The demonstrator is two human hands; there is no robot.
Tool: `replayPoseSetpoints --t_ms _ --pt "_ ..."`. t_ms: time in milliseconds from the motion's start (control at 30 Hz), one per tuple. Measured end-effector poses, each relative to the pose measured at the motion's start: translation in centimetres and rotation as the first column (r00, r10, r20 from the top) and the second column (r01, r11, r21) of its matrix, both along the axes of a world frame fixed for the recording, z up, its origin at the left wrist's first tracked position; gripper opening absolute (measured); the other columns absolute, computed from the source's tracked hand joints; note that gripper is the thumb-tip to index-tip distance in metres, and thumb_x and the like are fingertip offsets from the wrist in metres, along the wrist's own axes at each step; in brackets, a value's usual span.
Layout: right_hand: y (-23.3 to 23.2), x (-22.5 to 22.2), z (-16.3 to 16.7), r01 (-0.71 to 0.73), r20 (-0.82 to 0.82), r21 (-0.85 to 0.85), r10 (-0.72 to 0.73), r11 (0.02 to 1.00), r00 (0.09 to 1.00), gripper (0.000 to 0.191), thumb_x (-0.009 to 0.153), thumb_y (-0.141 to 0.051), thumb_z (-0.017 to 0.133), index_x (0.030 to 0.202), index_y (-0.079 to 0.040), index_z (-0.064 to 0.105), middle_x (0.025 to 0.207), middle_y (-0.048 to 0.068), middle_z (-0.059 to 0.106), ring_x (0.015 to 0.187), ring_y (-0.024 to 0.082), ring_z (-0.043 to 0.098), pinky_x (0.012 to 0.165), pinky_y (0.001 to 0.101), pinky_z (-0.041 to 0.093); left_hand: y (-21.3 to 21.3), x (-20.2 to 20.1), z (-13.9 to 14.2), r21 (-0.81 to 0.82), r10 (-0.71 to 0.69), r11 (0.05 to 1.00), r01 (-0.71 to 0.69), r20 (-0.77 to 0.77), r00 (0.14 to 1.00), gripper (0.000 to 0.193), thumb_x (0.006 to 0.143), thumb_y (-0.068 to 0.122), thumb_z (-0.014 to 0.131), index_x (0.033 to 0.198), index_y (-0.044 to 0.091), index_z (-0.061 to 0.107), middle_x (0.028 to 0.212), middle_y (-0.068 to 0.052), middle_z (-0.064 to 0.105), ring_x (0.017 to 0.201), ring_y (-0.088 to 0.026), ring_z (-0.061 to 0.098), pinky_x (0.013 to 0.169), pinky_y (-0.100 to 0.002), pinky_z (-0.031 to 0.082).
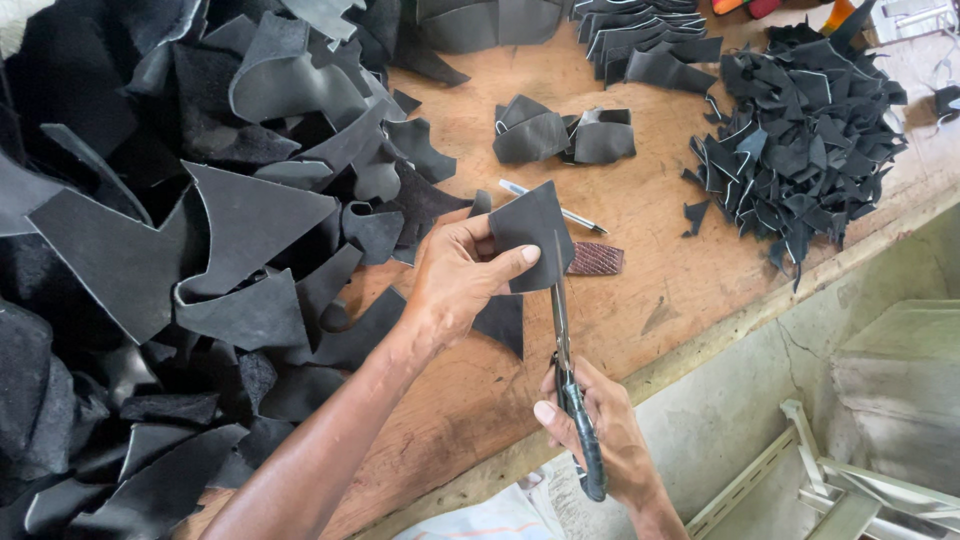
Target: The person aligns a reddish patterned leather strip with a black leather piece, marks the outline with a pen, and then uses shears to cut the black leather along the marked line. The cut piece is set aside on the table.
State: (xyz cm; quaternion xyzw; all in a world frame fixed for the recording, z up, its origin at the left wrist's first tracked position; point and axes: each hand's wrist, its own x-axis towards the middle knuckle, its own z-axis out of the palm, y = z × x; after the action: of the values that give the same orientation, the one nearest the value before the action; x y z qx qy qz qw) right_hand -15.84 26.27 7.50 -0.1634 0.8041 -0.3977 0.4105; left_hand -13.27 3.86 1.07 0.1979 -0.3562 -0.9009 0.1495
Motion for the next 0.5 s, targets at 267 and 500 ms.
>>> replayPoseSetpoints --t_ms 267,500 --pt "0.12 0.07 -0.61 0.013 0.042 -0.059 -0.010 0.998 0.999 0.032 0.085 -0.025 0.078 0.101 -0.003 0.062 0.075 0.000 0.056 0.060 0.008 0.054 0.050 0.0234 0.048 -0.10 0.01 0.34 -0.041 0.007 0.999 -0.006 0.032 0.999 0.034 0.085 -0.001 0.076 0.119 -0.002 0.073 0.107 -0.011 0.078 0.090 -0.013 0.075 0.078 -0.029 0.065" --pt "-0.16 0.08 -0.20 0.007 0.034 -0.072 -0.004 0.997 0.999 0.033 0.084 -0.024 0.078 0.102 -0.003 0.060 0.075 -0.001 0.052 0.060 0.007 0.050 0.050 0.0222 0.042 -0.38 0.15 0.67 -0.093 0.002 0.996 0.007 0.096 0.995 0.027 0.087 0.000 0.076 0.113 -0.001 0.075 0.100 -0.011 0.079 0.080 -0.012 0.072 0.062 -0.025 0.055"
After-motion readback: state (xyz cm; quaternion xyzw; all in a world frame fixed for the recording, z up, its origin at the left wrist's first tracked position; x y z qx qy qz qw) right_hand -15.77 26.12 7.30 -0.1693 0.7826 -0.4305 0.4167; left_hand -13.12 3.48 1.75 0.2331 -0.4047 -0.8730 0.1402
